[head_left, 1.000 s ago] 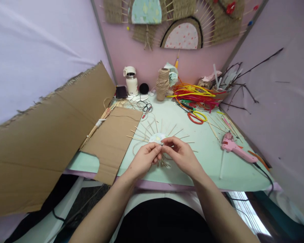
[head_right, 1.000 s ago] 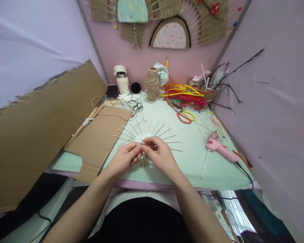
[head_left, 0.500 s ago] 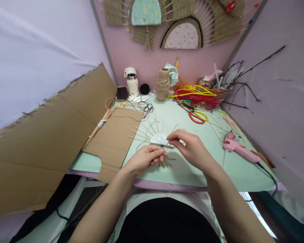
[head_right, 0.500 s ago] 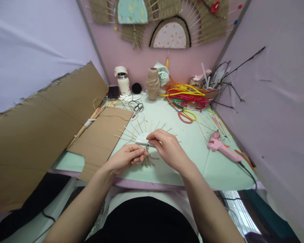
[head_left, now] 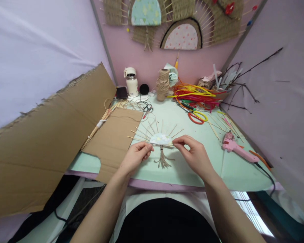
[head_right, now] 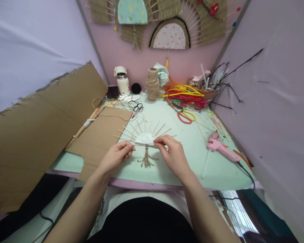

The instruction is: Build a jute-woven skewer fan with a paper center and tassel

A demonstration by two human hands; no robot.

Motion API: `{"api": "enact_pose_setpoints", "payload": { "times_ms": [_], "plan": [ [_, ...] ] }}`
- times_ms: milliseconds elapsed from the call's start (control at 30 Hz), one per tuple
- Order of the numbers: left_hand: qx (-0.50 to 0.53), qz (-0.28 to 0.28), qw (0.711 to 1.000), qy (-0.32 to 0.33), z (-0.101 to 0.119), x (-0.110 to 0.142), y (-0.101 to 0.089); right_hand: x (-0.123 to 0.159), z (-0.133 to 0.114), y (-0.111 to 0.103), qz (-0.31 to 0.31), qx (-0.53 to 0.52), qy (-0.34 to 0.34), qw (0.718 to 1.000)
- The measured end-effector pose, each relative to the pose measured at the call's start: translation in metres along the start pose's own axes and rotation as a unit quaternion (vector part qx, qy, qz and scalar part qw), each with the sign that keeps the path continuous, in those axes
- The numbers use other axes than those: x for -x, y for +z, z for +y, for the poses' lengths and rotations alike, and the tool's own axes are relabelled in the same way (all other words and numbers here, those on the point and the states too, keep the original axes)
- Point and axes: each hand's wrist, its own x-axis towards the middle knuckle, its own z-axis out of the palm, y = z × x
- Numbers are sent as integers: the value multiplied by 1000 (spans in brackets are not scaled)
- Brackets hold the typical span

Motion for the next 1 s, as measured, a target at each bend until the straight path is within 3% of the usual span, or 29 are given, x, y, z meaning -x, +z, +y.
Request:
{"api": "enact_pose_setpoints", "payload": {
  "times_ms": [233, 400, 633, 767, 1000],
  "plan": [
    [170, 2, 985, -10, 0, -5, 6, 5, 10, 12, 16, -49, 107, 993],
    [273, 30, 961, 21, 2, -8, 12, 6, 9, 16, 10, -74, 122, 990],
    [403, 9, 914, 45, 10, -10, 30, 18, -3, 41, -60, -97, 108, 988],
    [365, -18, 928, 67, 9, -10, 32, 19, -5, 38, -89, -94, 101, 986],
    [209, -67, 975, 31, -2, -7, 35, 2, -10, 19, -4, -82, 63, 995]
  ]
}}
